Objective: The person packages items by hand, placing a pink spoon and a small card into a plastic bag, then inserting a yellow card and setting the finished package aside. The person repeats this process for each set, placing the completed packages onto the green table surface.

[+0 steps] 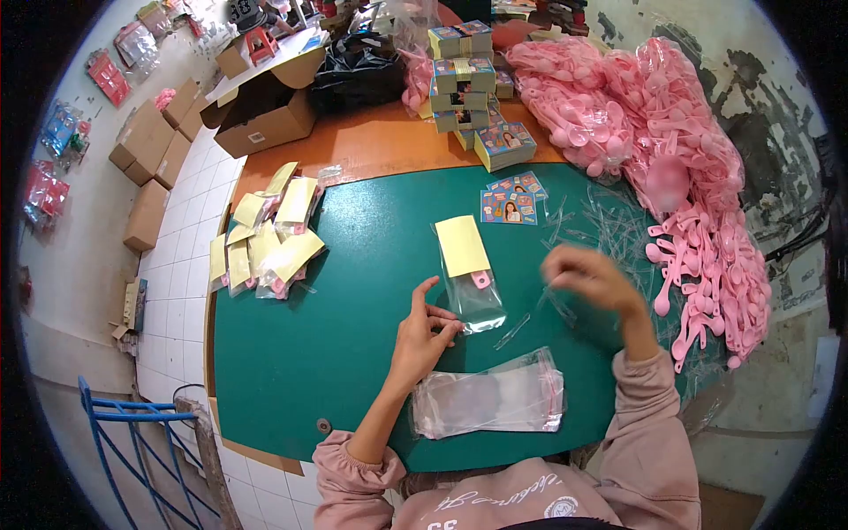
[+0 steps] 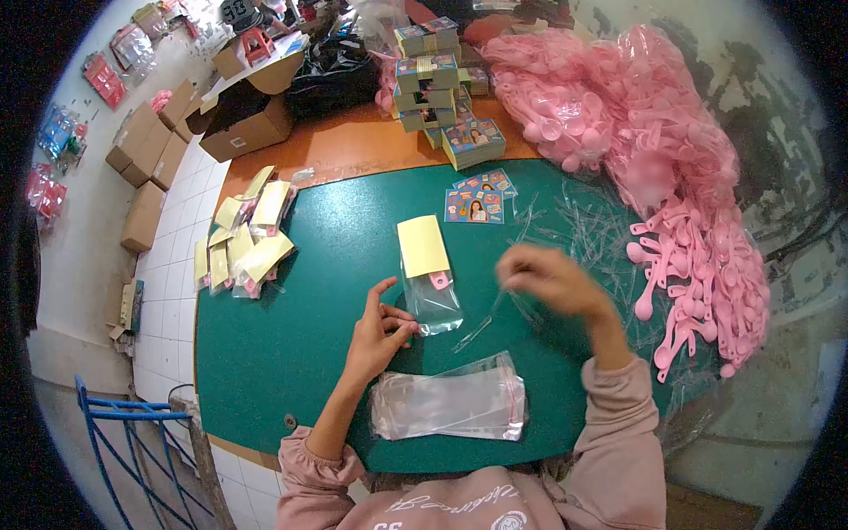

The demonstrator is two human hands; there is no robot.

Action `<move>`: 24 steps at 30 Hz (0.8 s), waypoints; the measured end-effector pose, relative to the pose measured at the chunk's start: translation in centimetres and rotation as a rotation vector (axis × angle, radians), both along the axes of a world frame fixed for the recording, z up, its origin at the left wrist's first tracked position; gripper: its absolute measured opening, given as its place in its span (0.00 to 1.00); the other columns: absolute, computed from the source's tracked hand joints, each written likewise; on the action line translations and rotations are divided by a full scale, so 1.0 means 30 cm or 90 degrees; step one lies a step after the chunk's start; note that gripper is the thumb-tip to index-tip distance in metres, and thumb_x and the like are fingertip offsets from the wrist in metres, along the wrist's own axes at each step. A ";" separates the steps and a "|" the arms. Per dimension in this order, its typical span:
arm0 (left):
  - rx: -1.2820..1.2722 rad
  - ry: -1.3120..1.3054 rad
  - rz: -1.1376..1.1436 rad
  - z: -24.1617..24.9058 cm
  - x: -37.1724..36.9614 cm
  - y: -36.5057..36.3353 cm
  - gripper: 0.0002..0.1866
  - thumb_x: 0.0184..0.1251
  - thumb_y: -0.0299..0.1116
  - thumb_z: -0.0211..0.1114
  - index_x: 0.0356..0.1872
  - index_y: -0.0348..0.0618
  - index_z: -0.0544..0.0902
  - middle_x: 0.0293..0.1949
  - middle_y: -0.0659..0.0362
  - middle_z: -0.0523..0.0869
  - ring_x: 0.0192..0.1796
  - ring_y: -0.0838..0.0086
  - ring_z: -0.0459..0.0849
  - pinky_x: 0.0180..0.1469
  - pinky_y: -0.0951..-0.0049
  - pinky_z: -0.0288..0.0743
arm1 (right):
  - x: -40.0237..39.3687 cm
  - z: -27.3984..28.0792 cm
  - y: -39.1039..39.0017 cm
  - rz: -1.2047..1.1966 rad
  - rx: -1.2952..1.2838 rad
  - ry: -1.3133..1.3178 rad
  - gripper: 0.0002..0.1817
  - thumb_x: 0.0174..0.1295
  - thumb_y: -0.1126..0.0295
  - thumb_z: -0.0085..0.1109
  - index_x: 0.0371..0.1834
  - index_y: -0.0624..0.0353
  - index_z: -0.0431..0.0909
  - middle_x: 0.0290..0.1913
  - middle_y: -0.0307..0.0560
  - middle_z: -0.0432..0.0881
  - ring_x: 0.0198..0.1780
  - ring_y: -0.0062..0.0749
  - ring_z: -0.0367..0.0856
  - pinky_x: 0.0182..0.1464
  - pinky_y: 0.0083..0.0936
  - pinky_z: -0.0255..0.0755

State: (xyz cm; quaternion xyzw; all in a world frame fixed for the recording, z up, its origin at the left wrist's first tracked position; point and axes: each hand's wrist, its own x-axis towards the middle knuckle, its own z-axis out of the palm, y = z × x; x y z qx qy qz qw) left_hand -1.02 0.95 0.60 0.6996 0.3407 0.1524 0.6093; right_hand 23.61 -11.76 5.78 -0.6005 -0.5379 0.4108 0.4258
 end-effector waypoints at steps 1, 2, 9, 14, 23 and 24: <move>-0.008 0.009 -0.004 0.005 -0.001 0.001 0.33 0.56 0.22 0.61 0.63 0.44 0.56 0.34 0.55 0.77 0.36 0.76 0.81 0.32 0.78 0.78 | 0.102 -0.005 -0.042 -0.115 -0.032 -0.088 0.05 0.54 0.75 0.54 0.33 0.60 0.73 0.33 0.44 0.74 0.40 0.34 0.73 0.46 0.27 0.66; -0.009 0.005 -0.003 0.009 -0.002 -0.002 0.33 0.56 0.22 0.61 0.63 0.44 0.56 0.34 0.55 0.77 0.36 0.76 0.81 0.32 0.78 0.78 | 0.168 -0.010 -0.068 -0.231 -0.064 -0.178 0.07 0.52 0.76 0.54 0.35 0.61 0.73 0.34 0.45 0.74 0.41 0.35 0.73 0.48 0.28 0.66; -0.142 -0.091 -0.049 0.006 0.004 -0.013 0.16 0.62 0.25 0.55 0.52 0.40 0.69 0.35 0.60 0.76 0.39 0.81 0.78 0.35 0.83 0.72 | -0.098 -0.028 -0.004 -0.167 0.203 -0.575 0.19 0.45 0.76 0.58 0.43 0.56 0.70 0.43 0.49 0.69 0.50 0.45 0.69 0.52 0.40 0.63; -0.226 -0.144 -0.084 0.043 -0.012 -0.012 0.11 0.63 0.26 0.55 0.47 0.40 0.72 0.35 0.63 0.75 0.38 0.83 0.76 0.36 0.83 0.69 | -0.186 -0.148 0.088 -0.023 0.251 -0.509 0.22 0.43 0.70 0.65 0.44 0.55 0.70 0.45 0.49 0.68 0.48 0.42 0.69 0.49 0.37 0.62; -0.446 -0.259 -0.004 0.060 -0.019 -0.022 0.10 0.63 0.25 0.56 0.45 0.43 0.71 0.38 0.63 0.75 0.36 0.84 0.76 0.33 0.86 0.75 | -0.272 -0.147 0.084 -0.047 0.313 -0.455 0.12 0.47 0.73 0.63 0.36 0.55 0.74 0.41 0.45 0.69 0.40 0.37 0.73 0.44 0.32 0.66; -0.444 -0.265 0.000 0.057 -0.022 -0.021 0.11 0.63 0.26 0.56 0.46 0.43 0.71 0.38 0.63 0.75 0.36 0.84 0.76 0.33 0.85 0.75 | -0.267 -0.155 0.086 -0.047 0.313 -0.453 0.12 0.47 0.73 0.63 0.36 0.55 0.74 0.41 0.45 0.69 0.40 0.37 0.73 0.44 0.32 0.66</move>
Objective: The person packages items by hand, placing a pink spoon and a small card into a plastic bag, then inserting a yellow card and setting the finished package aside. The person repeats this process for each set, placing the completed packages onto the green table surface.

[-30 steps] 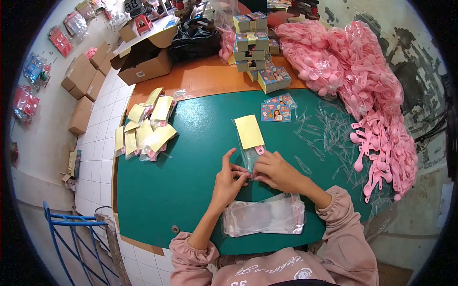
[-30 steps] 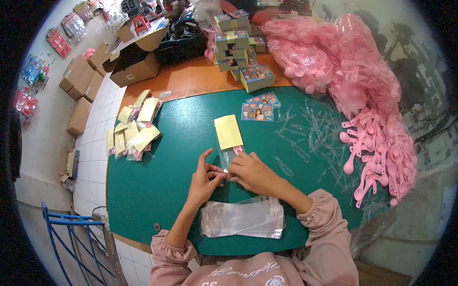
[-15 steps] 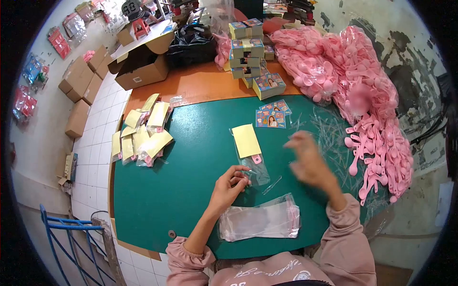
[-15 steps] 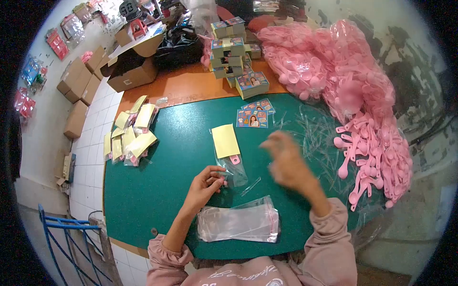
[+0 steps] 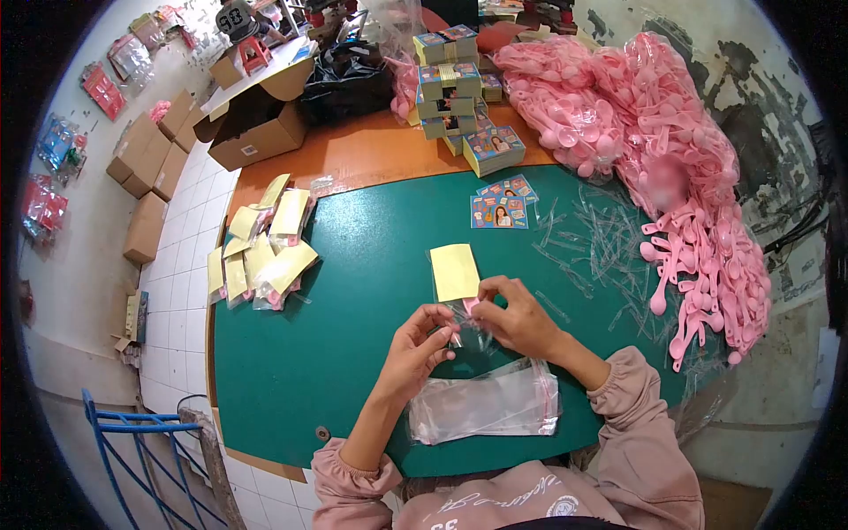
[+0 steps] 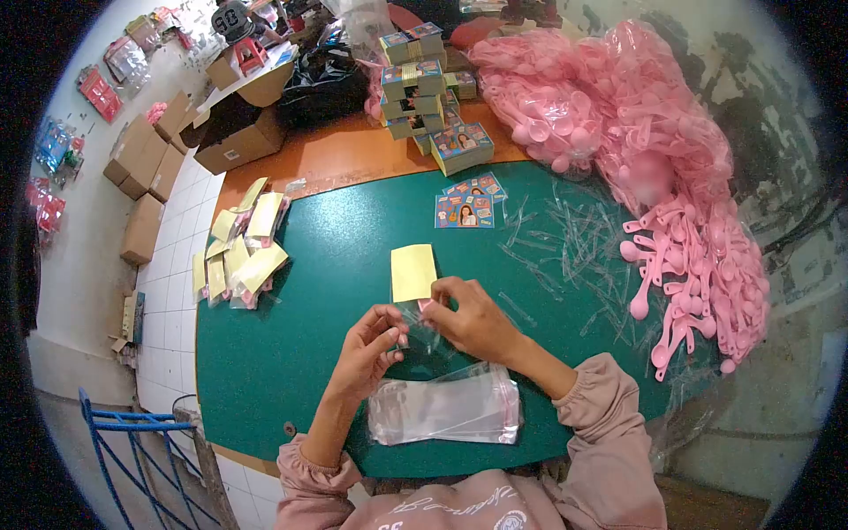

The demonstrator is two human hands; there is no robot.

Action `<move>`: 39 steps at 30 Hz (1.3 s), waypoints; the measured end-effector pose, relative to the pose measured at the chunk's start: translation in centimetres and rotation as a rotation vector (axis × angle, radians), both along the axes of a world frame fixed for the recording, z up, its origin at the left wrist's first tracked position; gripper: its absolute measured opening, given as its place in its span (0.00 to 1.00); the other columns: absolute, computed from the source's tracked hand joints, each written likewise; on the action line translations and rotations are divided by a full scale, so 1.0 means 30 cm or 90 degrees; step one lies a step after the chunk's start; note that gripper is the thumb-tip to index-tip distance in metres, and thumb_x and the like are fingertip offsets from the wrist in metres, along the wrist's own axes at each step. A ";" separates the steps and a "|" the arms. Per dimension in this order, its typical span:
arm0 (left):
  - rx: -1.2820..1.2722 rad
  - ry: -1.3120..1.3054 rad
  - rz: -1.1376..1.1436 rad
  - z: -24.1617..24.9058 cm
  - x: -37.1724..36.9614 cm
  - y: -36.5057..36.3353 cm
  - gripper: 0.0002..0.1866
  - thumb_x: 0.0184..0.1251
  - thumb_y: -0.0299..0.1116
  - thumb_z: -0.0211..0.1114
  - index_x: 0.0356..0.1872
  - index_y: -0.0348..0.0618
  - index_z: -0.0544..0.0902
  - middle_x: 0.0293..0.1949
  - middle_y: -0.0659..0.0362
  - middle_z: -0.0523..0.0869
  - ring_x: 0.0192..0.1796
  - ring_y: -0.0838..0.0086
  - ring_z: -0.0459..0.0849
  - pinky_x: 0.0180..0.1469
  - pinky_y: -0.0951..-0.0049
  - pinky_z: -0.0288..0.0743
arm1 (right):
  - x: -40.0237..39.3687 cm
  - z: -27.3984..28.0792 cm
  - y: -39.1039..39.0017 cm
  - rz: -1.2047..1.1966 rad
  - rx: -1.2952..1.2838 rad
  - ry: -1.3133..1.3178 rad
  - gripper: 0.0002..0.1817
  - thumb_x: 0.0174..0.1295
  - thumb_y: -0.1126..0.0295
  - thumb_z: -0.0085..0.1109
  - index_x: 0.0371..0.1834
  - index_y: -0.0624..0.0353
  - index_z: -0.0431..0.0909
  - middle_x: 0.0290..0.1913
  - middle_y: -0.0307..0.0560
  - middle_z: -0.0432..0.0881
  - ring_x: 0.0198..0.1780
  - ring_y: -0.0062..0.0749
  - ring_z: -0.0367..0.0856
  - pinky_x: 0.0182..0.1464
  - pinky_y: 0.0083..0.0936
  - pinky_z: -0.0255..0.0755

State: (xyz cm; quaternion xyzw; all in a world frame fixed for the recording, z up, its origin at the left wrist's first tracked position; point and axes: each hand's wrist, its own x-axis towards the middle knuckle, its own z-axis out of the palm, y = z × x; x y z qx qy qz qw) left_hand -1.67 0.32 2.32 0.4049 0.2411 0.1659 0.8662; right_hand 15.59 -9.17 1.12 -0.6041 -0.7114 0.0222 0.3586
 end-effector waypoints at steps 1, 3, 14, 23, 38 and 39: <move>0.001 -0.004 0.007 -0.002 -0.004 0.001 0.11 0.63 0.26 0.56 0.46 0.44 0.71 0.38 0.62 0.75 0.36 0.84 0.76 0.33 0.85 0.76 | 0.008 -0.011 -0.001 -0.003 0.005 0.042 0.12 0.47 0.73 0.63 0.35 0.57 0.74 0.41 0.46 0.69 0.39 0.37 0.73 0.43 0.30 0.67; 0.034 0.014 0.007 0.006 -0.007 0.005 0.11 0.63 0.26 0.56 0.46 0.43 0.71 0.38 0.62 0.75 0.37 0.84 0.77 0.33 0.85 0.76 | 0.020 -0.014 -0.008 -0.006 0.009 0.083 0.11 0.47 0.73 0.63 0.34 0.58 0.74 0.40 0.47 0.69 0.38 0.36 0.74 0.42 0.29 0.68; 0.801 0.243 0.006 0.003 0.027 -0.001 0.10 0.53 0.21 0.62 0.39 0.39 0.77 0.38 0.56 0.75 0.39 0.72 0.79 0.32 0.77 0.79 | 0.050 0.014 -0.037 0.006 -0.089 0.310 0.10 0.45 0.74 0.67 0.28 0.64 0.74 0.41 0.45 0.67 0.40 0.30 0.73 0.43 0.24 0.70; 0.549 0.195 0.027 -0.050 0.038 -0.027 0.06 0.58 0.24 0.62 0.34 0.34 0.77 0.35 0.60 0.76 0.39 0.78 0.79 0.36 0.79 0.81 | 0.063 -0.006 -0.043 0.017 -0.321 0.783 0.06 0.56 0.74 0.59 0.31 0.64 0.73 0.37 0.41 0.74 0.38 0.22 0.76 0.39 0.18 0.72; 0.372 0.234 0.118 -0.061 0.046 -0.019 0.19 0.59 0.26 0.61 0.49 0.39 0.64 0.30 0.59 0.78 0.33 0.77 0.81 0.29 0.81 0.75 | 0.000 -0.036 -0.023 -0.115 -0.256 0.781 0.07 0.59 0.77 0.54 0.33 0.63 0.64 0.28 0.47 0.76 0.26 0.26 0.80 0.26 0.18 0.75; 0.376 0.236 0.117 -0.057 0.047 -0.019 0.15 0.60 0.26 0.60 0.46 0.38 0.67 0.30 0.59 0.79 0.33 0.78 0.81 0.28 0.81 0.75 | -0.001 -0.034 -0.023 -0.109 -0.249 0.765 0.07 0.59 0.77 0.53 0.34 0.63 0.64 0.28 0.47 0.76 0.26 0.26 0.80 0.26 0.18 0.75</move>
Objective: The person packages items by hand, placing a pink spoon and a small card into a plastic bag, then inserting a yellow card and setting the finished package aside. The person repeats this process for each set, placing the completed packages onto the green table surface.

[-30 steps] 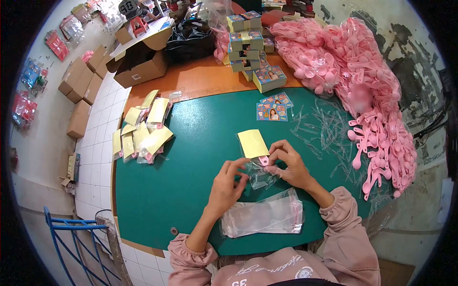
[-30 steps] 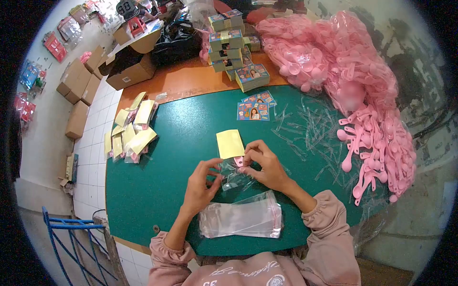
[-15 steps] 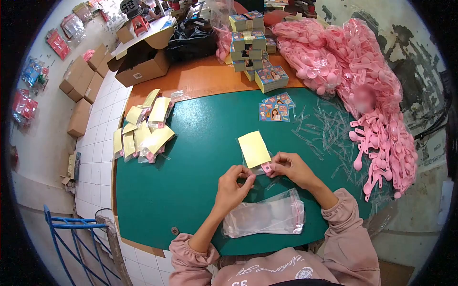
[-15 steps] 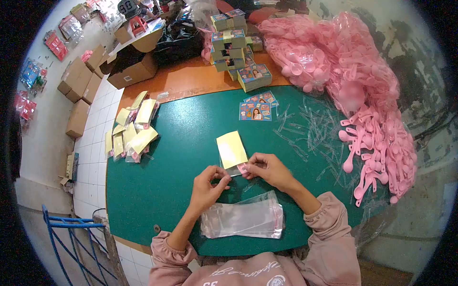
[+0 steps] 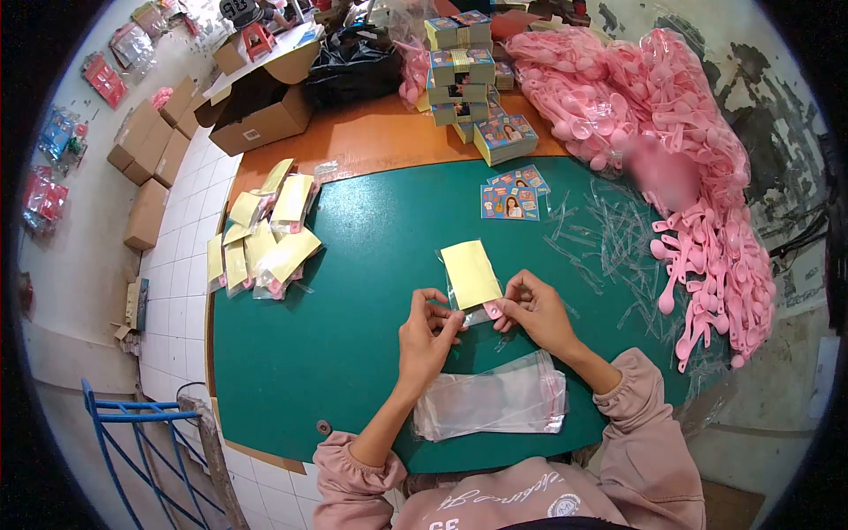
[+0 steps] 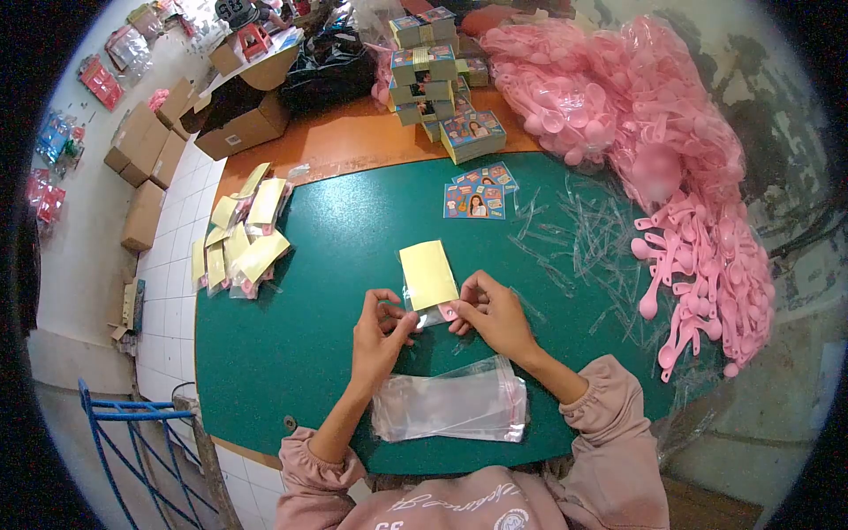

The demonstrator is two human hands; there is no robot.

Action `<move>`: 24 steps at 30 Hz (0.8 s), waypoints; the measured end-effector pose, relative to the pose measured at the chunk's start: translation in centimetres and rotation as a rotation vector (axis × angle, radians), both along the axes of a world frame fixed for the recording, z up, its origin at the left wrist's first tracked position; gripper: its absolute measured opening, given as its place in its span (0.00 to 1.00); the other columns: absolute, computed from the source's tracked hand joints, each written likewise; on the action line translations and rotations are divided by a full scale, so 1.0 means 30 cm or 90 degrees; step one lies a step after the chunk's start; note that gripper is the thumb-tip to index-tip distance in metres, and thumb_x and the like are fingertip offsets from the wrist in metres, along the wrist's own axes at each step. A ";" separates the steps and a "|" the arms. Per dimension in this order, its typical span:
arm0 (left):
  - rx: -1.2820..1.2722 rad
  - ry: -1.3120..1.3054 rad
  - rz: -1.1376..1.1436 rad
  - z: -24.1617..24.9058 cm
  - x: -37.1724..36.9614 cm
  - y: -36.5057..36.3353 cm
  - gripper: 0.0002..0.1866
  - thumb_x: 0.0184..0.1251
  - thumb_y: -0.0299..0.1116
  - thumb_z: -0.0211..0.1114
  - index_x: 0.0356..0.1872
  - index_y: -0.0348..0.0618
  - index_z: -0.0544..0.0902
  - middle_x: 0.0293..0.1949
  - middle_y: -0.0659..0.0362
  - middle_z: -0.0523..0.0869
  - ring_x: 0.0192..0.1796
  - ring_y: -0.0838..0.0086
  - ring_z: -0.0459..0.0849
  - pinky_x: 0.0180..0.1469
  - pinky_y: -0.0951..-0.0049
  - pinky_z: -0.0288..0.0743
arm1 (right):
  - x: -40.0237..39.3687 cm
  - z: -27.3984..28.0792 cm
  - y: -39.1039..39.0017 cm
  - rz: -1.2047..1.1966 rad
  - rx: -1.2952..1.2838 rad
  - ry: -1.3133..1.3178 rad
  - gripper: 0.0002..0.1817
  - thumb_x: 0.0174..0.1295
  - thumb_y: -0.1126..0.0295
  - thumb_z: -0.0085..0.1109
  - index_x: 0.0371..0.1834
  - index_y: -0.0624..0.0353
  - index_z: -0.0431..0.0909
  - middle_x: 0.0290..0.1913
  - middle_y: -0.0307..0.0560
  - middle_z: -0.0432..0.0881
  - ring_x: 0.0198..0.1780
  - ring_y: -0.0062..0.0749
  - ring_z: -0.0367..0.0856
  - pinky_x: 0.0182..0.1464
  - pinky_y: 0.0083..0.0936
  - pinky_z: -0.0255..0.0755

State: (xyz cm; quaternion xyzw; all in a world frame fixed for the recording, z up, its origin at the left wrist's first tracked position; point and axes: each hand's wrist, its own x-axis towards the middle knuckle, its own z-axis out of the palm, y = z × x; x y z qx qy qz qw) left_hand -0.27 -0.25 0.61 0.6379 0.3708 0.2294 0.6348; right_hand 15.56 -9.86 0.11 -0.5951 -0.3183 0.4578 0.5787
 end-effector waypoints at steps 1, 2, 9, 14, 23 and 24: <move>0.005 0.002 -0.001 0.003 0.000 0.000 0.12 0.60 0.27 0.60 0.43 0.37 0.69 0.31 0.58 0.80 0.32 0.78 0.82 0.27 0.82 0.74 | -0.002 0.002 0.000 -0.001 0.000 0.000 0.07 0.59 0.77 0.53 0.34 0.63 0.64 0.28 0.47 0.76 0.26 0.26 0.80 0.26 0.18 0.75; 0.005 0.002 -0.002 -0.001 -0.001 0.001 0.12 0.60 0.27 0.60 0.43 0.37 0.69 0.31 0.58 0.80 0.32 0.78 0.82 0.27 0.82 0.74 | -0.003 0.004 0.000 -0.002 -0.002 0.011 0.07 0.59 0.77 0.53 0.37 0.64 0.65 0.28 0.46 0.76 0.26 0.26 0.80 0.26 0.17 0.75; 0.073 0.020 -0.046 -0.013 -0.042 0.049 0.15 0.60 0.25 0.58 0.49 0.39 0.75 0.44 0.58 0.80 0.34 0.78 0.81 0.32 0.80 0.74 | 0.058 0.066 -0.034 0.068 -0.064 -0.225 0.09 0.58 0.76 0.52 0.42 0.64 0.74 0.31 0.44 0.78 0.26 0.21 0.79 0.25 0.17 0.72; 0.364 0.218 0.196 0.115 -0.221 0.191 0.16 0.58 0.26 0.60 0.49 0.39 0.76 0.48 0.53 0.79 0.36 0.70 0.80 0.37 0.74 0.74 | 0.492 0.025 -0.274 -0.250 -0.142 -0.901 0.13 0.48 0.81 0.46 0.37 0.61 0.77 0.37 0.53 0.78 0.42 0.49 0.74 0.46 0.37 0.67; 0.495 0.200 -0.371 0.161 -0.027 -0.148 0.15 0.51 0.36 0.65 0.39 0.41 0.77 0.40 0.53 0.76 0.42 0.59 0.78 0.45 0.65 0.71 | 0.664 0.077 -0.470 -0.198 -0.491 -1.012 0.12 0.48 0.79 0.48 0.37 0.59 0.73 0.37 0.50 0.76 0.43 0.45 0.70 0.42 0.39 0.61; 0.495 0.199 -0.370 0.139 -0.003 -0.168 0.15 0.51 0.36 0.65 0.39 0.41 0.77 0.40 0.53 0.76 0.42 0.59 0.78 0.45 0.65 0.71 | 0.686 0.069 -0.481 -0.200 -0.484 -1.005 0.11 0.49 0.77 0.48 0.37 0.60 0.73 0.37 0.50 0.76 0.42 0.46 0.69 0.43 0.39 0.61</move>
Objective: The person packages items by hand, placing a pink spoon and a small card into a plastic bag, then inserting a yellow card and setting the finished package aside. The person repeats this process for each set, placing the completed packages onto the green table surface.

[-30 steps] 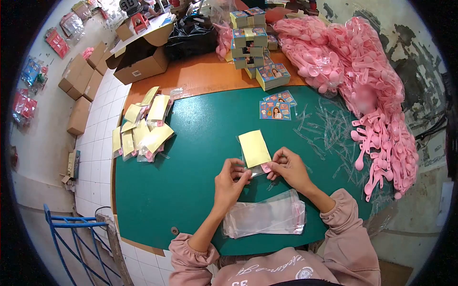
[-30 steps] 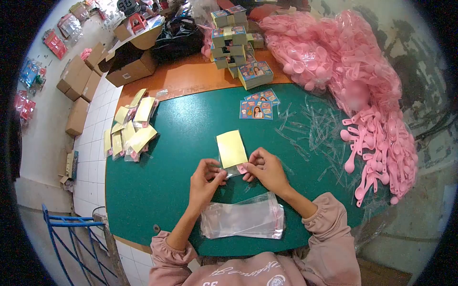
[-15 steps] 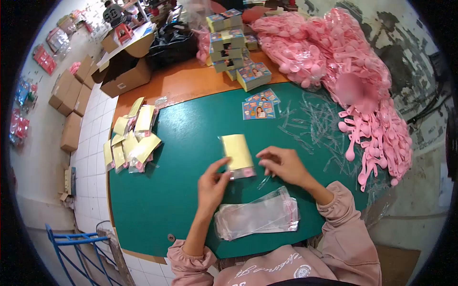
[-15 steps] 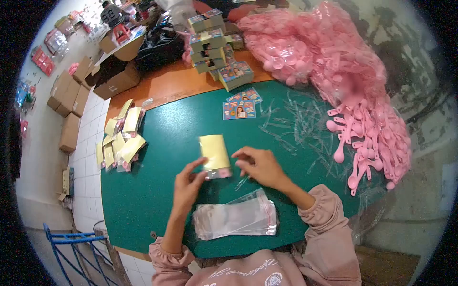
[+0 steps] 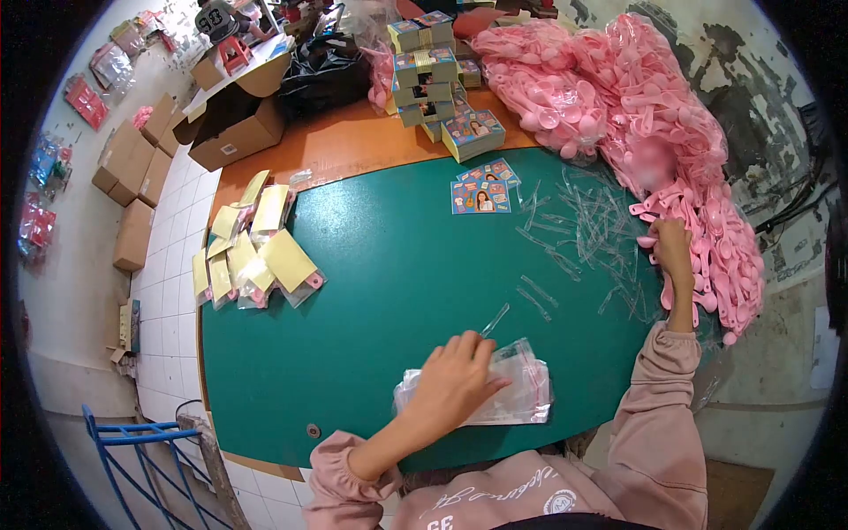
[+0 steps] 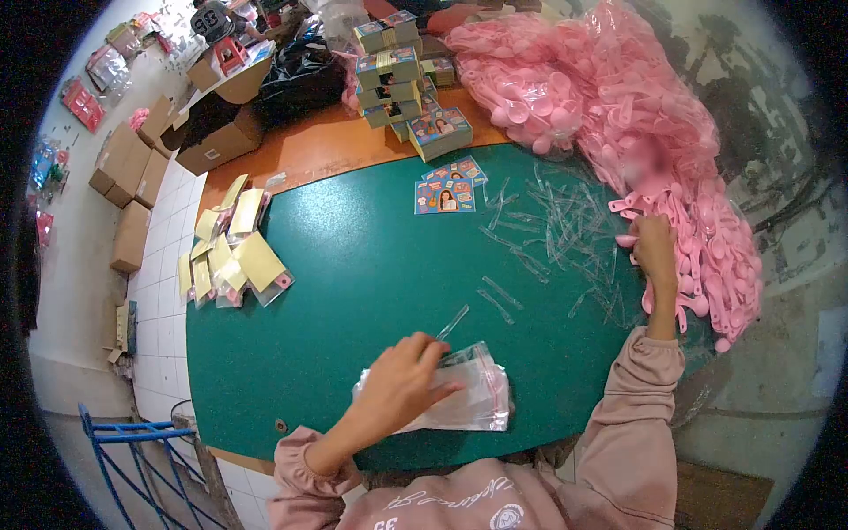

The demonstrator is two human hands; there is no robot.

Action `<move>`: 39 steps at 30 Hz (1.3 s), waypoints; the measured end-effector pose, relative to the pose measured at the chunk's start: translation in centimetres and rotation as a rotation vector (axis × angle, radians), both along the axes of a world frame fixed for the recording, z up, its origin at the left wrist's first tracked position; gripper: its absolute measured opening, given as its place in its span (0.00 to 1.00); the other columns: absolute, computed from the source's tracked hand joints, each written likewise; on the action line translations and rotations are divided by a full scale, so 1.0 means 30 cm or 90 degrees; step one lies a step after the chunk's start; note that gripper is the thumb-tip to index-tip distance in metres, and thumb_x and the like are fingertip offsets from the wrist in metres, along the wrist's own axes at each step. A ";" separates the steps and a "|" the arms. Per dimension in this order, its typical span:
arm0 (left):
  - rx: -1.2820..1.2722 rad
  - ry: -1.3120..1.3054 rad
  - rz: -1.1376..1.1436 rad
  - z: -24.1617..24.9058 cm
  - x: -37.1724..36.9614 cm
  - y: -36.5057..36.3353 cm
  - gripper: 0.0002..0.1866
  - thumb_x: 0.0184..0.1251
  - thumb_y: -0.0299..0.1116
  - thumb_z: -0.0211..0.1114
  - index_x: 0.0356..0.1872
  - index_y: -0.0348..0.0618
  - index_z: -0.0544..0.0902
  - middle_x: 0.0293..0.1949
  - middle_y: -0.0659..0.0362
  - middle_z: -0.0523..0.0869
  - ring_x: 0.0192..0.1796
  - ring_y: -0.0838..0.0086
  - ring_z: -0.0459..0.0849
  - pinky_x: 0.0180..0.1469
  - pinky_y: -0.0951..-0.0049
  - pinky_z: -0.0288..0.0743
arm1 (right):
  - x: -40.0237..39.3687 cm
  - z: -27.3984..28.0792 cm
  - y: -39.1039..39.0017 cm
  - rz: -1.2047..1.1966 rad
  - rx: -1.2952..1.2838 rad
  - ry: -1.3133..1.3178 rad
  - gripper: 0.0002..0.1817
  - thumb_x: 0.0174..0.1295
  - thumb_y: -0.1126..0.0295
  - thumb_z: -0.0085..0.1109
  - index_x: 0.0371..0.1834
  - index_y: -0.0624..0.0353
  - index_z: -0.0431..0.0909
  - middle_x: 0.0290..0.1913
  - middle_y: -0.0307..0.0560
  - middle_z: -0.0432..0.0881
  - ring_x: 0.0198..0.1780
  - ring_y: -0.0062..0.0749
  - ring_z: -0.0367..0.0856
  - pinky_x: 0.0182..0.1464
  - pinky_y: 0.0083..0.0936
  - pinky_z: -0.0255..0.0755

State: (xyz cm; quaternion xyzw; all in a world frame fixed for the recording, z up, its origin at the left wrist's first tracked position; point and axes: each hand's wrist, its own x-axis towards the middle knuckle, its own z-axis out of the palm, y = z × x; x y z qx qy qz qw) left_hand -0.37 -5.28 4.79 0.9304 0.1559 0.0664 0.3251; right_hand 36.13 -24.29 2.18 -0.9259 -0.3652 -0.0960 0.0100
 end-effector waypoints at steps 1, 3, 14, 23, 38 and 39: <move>0.039 0.000 -0.023 -0.032 0.018 -0.013 0.15 0.51 0.38 0.65 0.38 0.41 0.77 0.39 0.53 0.76 0.41 0.59 0.78 0.43 0.65 0.72 | 0.021 -0.008 -0.014 0.002 0.006 0.007 0.10 0.50 0.76 0.48 0.37 0.60 0.73 0.36 0.49 0.76 0.42 0.46 0.68 0.44 0.38 0.60; 0.071 -0.006 -0.046 -0.063 0.040 -0.002 0.13 0.51 0.35 0.66 0.35 0.40 0.76 0.35 0.54 0.76 0.36 0.62 0.80 0.36 0.67 0.74 | 0.075 -0.023 -0.046 0.031 0.087 -0.067 0.11 0.53 0.73 0.48 0.40 0.61 0.73 0.36 0.51 0.76 0.42 0.47 0.69 0.44 0.38 0.61; -0.292 -0.099 -0.065 -0.075 0.048 0.095 0.06 0.53 0.27 0.64 0.32 0.38 0.79 0.31 0.55 0.83 0.34 0.69 0.83 0.36 0.75 0.76 | -0.118 0.176 0.017 0.166 0.153 0.062 0.22 0.58 0.73 0.49 0.57 0.66 0.64 0.40 0.58 0.74 0.39 0.48 0.73 0.45 0.31 0.66; -0.521 -0.042 0.021 -0.085 0.031 0.117 0.07 0.57 0.29 0.64 0.31 0.36 0.79 0.32 0.59 0.84 0.33 0.80 0.82 0.38 0.80 0.76 | -0.545 0.214 0.199 0.143 0.496 0.603 0.11 0.49 0.76 0.62 0.37 0.61 0.76 0.29 0.36 0.78 0.32 0.13 0.74 0.35 0.17 0.69; -0.775 -0.087 0.046 -0.071 0.013 0.144 0.09 0.60 0.23 0.60 0.39 0.38 0.70 0.35 0.52 0.84 0.39 0.77 0.82 0.39 0.80 0.76 | -0.660 0.214 0.255 0.133 0.688 0.539 0.09 0.55 0.77 0.59 0.31 0.66 0.67 0.27 0.47 0.80 0.29 0.21 0.79 0.30 0.17 0.73; -0.756 -0.070 0.048 -0.069 0.013 0.145 0.13 0.58 0.23 0.61 0.42 0.37 0.70 0.35 0.51 0.84 0.39 0.75 0.82 0.38 0.79 0.76 | -0.666 0.214 0.262 0.134 0.689 0.539 0.09 0.55 0.77 0.59 0.31 0.66 0.67 0.27 0.47 0.80 0.29 0.21 0.79 0.30 0.17 0.73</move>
